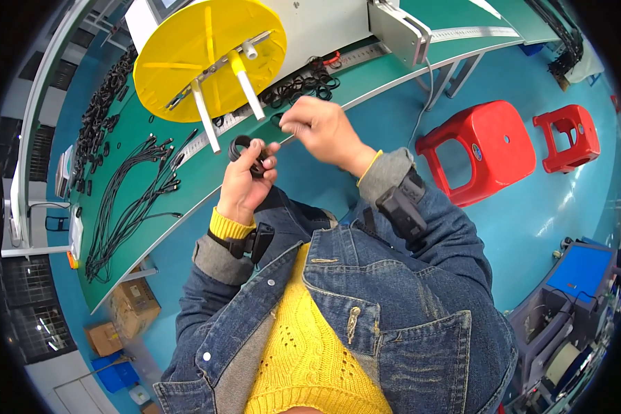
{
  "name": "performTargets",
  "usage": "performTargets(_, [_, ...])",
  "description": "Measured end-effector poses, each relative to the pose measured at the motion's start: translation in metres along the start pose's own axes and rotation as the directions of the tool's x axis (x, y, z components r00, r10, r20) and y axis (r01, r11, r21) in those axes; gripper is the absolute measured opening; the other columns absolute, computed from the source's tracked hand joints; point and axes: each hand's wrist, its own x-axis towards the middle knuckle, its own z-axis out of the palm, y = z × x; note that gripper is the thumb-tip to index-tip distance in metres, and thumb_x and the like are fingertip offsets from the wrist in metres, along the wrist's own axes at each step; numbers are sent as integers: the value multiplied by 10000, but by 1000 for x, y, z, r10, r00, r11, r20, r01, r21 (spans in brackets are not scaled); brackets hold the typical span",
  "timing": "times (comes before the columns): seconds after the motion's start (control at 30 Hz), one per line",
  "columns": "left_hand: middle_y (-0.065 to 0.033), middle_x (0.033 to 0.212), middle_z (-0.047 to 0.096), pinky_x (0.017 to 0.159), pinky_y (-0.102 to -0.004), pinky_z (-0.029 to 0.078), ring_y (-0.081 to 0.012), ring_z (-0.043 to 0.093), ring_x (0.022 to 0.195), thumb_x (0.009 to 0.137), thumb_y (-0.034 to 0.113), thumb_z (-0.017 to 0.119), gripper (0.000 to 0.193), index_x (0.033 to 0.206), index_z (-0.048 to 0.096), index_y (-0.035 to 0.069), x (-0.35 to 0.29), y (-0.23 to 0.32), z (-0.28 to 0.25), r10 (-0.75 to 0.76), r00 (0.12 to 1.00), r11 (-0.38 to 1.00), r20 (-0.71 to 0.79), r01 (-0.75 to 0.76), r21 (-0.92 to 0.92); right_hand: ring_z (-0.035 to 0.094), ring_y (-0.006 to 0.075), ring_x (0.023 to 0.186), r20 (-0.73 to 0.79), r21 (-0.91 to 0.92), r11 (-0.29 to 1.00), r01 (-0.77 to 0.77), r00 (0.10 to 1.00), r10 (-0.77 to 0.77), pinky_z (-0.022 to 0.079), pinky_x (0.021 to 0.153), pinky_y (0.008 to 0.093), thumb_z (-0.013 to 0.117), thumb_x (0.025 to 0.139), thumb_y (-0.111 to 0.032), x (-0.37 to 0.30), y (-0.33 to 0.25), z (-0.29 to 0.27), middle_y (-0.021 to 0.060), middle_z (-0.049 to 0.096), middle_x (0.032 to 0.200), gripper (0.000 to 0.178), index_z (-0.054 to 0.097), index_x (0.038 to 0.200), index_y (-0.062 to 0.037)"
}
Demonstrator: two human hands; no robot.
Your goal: The person picks up a cable, winds it around the spindles of a machine, and removes the coil. They then secure the coiled cable with a tie and repeat the process.
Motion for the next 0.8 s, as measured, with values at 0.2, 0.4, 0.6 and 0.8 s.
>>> performTargets(0.2, [-92, 869, 598, 504, -230, 399, -124, 503, 634, 840, 75, 592, 58, 861, 538, 69, 3, 0, -13, 21, 1000, 994, -6, -22, -104, 584, 261, 653, 202, -355, 819, 452, 892, -404, 477, 532, 316, 608, 740, 25, -17, -4, 16, 97, 559, 767, 106, 620, 823, -40])
performTargets(0.4, [-66, 792, 600, 506, -233, 407, -117, 509, 611, 792, -9, 607, 102, 841, 544, 54, 0, -1, -12, 156, 987, 988, -26, -156, 19, 586, 212, 645, 135, -224, 934, 277, 958, -251, 462, 550, 273, 605, 786, -42, -17, 3, 27, 65, 569, 777, 45, 632, 821, -33])
performTargets(0.6, [-49, 757, 577, 499, -231, 399, -112, 511, 593, 783, -29, 593, 116, 846, 538, 52, 1, -6, -9, 396, 913, 807, 96, -396, 438, 561, 138, 658, 166, 300, 863, -405, 914, 371, 459, 606, 270, 612, 807, -91, -7, -5, 36, 44, 601, 736, 105, 649, 817, 7])
performTargets(0.8, [-34, 682, 564, 477, -227, 401, -100, 497, 531, 744, -38, 608, 117, 772, 527, 41, 14, 0, -5, 458, 888, 843, -43, -419, 337, 483, 71, 606, 132, 598, 589, -543, 792, 595, 399, 542, 222, 620, 816, -106, -6, -7, 42, 10, 580, 722, 121, 636, 835, 12])
